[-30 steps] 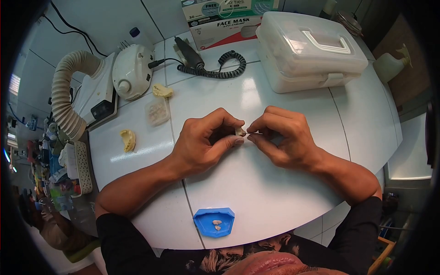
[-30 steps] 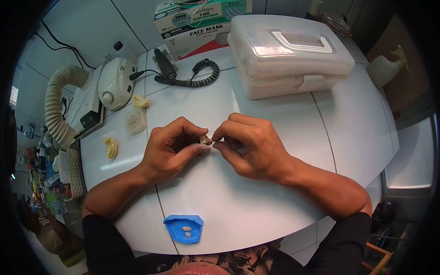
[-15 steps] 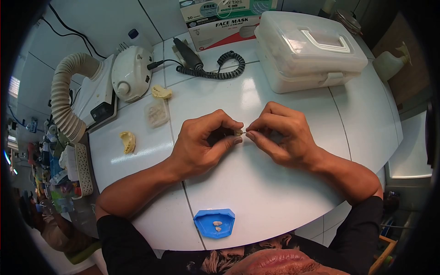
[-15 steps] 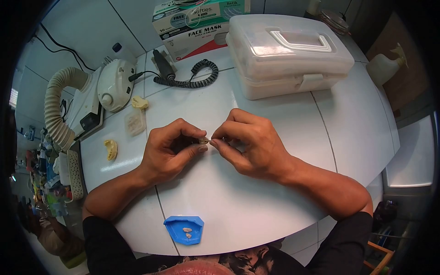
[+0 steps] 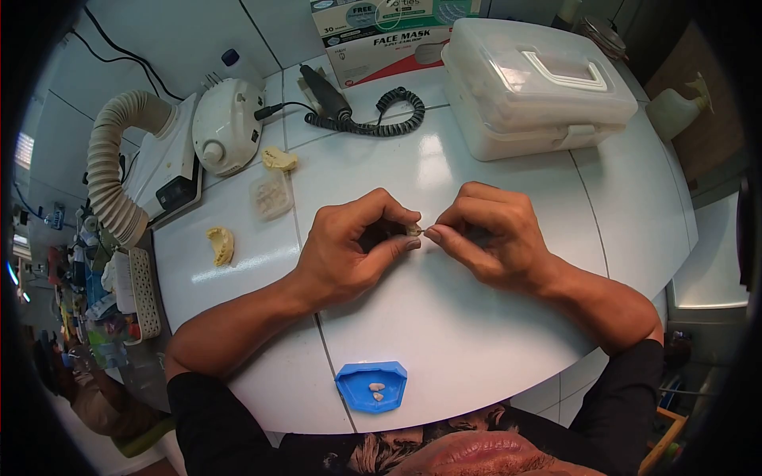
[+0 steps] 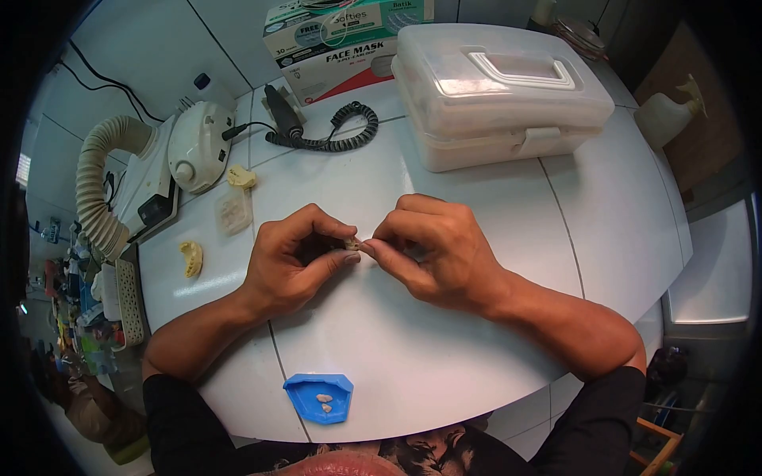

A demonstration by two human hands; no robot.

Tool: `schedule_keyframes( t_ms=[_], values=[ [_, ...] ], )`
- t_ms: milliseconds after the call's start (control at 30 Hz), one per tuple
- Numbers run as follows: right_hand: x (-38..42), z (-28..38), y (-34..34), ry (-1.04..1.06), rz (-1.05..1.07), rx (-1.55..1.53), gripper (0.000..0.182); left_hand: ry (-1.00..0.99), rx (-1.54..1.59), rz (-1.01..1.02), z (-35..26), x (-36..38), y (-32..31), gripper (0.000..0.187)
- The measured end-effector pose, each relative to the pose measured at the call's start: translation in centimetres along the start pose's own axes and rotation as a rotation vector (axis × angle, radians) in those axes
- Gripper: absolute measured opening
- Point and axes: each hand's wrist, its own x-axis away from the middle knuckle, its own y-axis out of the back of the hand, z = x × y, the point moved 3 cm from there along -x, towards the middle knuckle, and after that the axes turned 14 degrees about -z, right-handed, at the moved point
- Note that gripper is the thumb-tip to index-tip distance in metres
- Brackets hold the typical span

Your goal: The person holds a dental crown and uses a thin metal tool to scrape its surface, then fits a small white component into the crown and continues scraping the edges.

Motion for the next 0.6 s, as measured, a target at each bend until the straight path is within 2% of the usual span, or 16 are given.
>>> schedule_keyframes(
  t_ms=[133, 433, 600],
  values=[
    [-0.01, 0.18, -0.24, -0.008, -0.052, -0.017, 0.008, 0.011, -0.021, 0.006, -0.1, -0.02, 0.03, 0.022],
    [-0.13, 0.46, 0.38, 0.0, 0.011, 0.041, 0.009, -0.003, -0.013, 0.011, -0.08, 0.06, -0.07, 0.024],
    [-0.01, 0.38, 0.02, -0.029, -0.034, -0.009, 0.008, 0.018, -0.019, 0.026, -0.26, 0.0, -0.03, 0.023]
  ],
)
